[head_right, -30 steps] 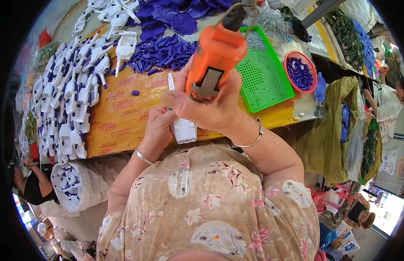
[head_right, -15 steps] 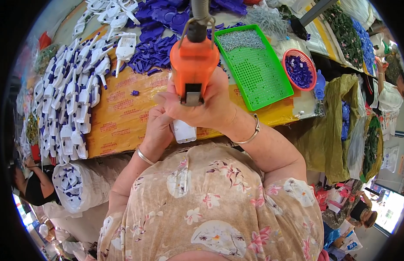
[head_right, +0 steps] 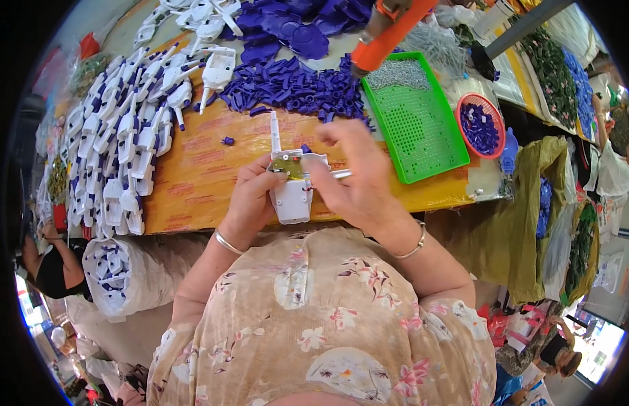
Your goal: Assembling plastic toy housings with electronic components using a hot glue gun.
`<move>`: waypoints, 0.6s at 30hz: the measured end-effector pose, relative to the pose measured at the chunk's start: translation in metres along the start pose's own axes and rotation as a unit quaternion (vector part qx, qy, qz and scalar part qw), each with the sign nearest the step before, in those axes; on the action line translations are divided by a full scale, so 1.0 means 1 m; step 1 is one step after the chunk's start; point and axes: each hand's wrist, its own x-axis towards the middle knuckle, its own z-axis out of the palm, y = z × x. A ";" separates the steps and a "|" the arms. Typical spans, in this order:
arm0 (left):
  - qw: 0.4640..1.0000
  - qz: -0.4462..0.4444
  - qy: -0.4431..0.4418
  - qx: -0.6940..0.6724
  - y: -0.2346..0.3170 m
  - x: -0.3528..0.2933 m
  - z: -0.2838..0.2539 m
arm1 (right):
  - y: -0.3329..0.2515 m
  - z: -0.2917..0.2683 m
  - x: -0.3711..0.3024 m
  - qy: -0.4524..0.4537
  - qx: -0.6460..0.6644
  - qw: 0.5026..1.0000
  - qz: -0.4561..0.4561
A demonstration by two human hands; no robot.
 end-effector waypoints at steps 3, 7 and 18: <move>0.998 0.021 0.008 0.054 -0.002 -0.001 -0.002 | 0.011 0.022 -0.004 -0.076 0.070 0.993 0.048; 0.998 0.032 -0.006 0.048 0.004 -0.008 0.001 | 0.021 0.035 -0.005 -0.102 0.104 0.988 0.060; 0.972 0.143 0.071 0.175 -0.002 -0.015 -0.002 | 0.022 0.040 -0.005 -0.076 0.077 0.994 0.023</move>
